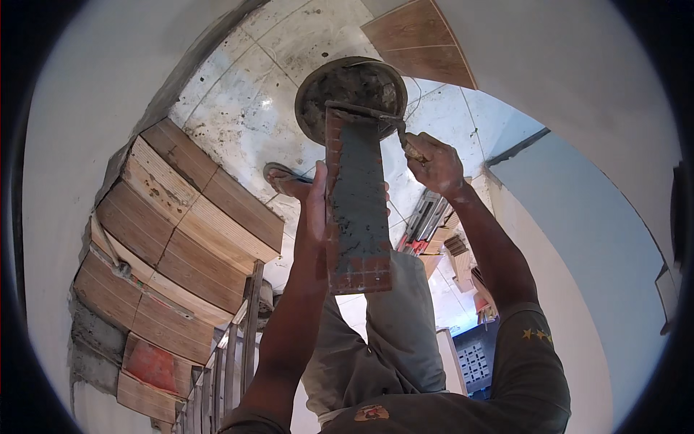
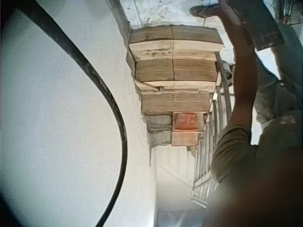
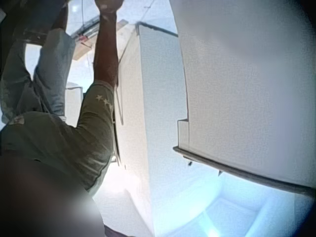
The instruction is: Applying mortar and installing tiles on a staircase.
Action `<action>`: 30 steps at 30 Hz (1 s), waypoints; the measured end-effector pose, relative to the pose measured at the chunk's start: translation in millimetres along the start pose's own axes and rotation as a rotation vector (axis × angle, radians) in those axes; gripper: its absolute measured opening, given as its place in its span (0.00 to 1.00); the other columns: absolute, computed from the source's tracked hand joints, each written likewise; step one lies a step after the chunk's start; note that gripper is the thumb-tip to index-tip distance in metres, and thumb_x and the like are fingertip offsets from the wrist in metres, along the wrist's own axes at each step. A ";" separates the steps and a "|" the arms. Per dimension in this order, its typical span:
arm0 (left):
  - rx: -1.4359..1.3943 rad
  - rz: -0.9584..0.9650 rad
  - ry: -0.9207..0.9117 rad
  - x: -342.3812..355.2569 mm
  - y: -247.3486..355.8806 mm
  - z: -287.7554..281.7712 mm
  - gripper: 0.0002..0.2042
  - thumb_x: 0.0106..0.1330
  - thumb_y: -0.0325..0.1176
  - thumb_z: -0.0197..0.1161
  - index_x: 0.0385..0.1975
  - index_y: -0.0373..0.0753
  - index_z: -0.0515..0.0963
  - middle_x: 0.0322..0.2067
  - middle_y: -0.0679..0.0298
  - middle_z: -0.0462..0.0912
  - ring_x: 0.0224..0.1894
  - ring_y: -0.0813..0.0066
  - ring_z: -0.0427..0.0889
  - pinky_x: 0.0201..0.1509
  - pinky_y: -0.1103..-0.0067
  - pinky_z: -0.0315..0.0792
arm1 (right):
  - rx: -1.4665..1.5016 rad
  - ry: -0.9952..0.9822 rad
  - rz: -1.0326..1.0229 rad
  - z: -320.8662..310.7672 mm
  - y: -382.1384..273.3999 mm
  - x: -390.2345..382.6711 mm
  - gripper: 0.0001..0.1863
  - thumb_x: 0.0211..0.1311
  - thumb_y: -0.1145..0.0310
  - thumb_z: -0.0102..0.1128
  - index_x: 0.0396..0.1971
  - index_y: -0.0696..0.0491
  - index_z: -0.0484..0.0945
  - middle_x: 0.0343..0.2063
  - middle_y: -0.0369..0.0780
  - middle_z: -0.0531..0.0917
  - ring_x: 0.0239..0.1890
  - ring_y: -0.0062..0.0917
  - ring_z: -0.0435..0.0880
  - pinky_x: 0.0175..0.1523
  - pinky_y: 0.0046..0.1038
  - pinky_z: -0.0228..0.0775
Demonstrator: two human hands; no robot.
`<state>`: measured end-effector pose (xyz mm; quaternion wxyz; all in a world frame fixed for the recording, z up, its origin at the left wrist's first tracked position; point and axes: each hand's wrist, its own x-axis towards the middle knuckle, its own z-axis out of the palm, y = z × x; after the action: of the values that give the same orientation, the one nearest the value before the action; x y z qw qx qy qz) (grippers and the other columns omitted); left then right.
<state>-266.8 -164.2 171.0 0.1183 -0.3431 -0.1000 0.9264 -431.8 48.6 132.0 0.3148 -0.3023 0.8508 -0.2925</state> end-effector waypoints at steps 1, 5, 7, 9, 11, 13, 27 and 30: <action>0.014 -0.005 0.053 -0.7 1.0 0.4 0.45 0.76 0.71 0.40 0.70 0.30 0.65 0.53 0.41 0.81 0.50 0.52 0.85 0.52 0.59 0.83 | 0.000 -0.003 0.000 -1.0 0.6 -1.3 0.25 0.56 0.74 0.66 0.57 0.52 0.79 0.37 0.43 0.84 0.34 0.42 0.86 0.42 0.36 0.80; -0.040 -0.037 -0.023 4.6 2.8 0.2 0.44 0.76 0.71 0.40 0.68 0.30 0.67 0.51 0.41 0.82 0.49 0.51 0.86 0.50 0.59 0.83 | 0.005 -0.015 0.004 -0.6 3.6 -7.1 0.26 0.56 0.75 0.67 0.57 0.52 0.79 0.36 0.43 0.84 0.33 0.39 0.86 0.41 0.35 0.79; -0.101 -0.082 -0.099 7.9 2.1 -3.7 0.43 0.75 0.71 0.40 0.67 0.31 0.68 0.51 0.41 0.82 0.49 0.52 0.86 0.50 0.59 0.84 | -0.007 -0.005 -0.002 0.9 5.3 -10.2 0.26 0.56 0.75 0.67 0.58 0.52 0.79 0.36 0.43 0.84 0.33 0.38 0.86 0.41 0.35 0.79; -0.042 -0.075 -0.046 8.7 1.7 -6.2 0.43 0.75 0.71 0.40 0.67 0.32 0.68 0.51 0.41 0.82 0.49 0.52 0.86 0.50 0.59 0.84 | 0.015 0.053 0.005 1.3 6.2 -14.9 0.27 0.56 0.75 0.67 0.58 0.51 0.79 0.35 0.43 0.84 0.33 0.39 0.86 0.40 0.35 0.79; 0.018 -0.069 0.009 9.3 1.3 -4.4 0.43 0.75 0.71 0.40 0.67 0.32 0.68 0.51 0.41 0.82 0.49 0.52 0.86 0.50 0.59 0.84 | -0.052 0.052 0.022 1.0 2.7 -16.3 0.27 0.56 0.75 0.67 0.59 0.51 0.79 0.35 0.43 0.84 0.33 0.40 0.86 0.40 0.35 0.80; -0.056 -0.102 -0.007 9.9 0.3 -2.1 0.43 0.74 0.72 0.40 0.67 0.33 0.69 0.50 0.42 0.82 0.48 0.52 0.87 0.50 0.58 0.84 | -0.117 0.051 0.039 2.4 -2.5 -17.3 0.27 0.56 0.74 0.67 0.59 0.51 0.79 0.35 0.43 0.84 0.33 0.41 0.86 0.40 0.36 0.80; -0.004 -0.060 0.029 2.9 -1.8 5.9 0.41 0.76 0.70 0.41 0.64 0.33 0.72 0.47 0.46 0.85 0.44 0.56 0.88 0.47 0.62 0.85 | -0.156 0.135 0.023 7.6 -13.2 -21.8 0.24 0.54 0.72 0.67 0.54 0.48 0.81 0.34 0.41 0.83 0.33 0.41 0.87 0.38 0.39 0.82; 0.029 -0.047 0.066 4.9 -2.9 6.4 0.41 0.76 0.71 0.41 0.62 0.34 0.74 0.45 0.47 0.86 0.43 0.56 0.89 0.46 0.62 0.86 | -0.122 0.136 0.036 6.2 -13.9 -22.4 0.24 0.54 0.72 0.67 0.54 0.47 0.81 0.34 0.40 0.83 0.33 0.41 0.87 0.38 0.39 0.82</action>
<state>-274.1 -160.7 173.5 0.1483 -0.3695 -0.0908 0.9128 -409.0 53.3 145.7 0.2427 -0.2851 0.8918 -0.2542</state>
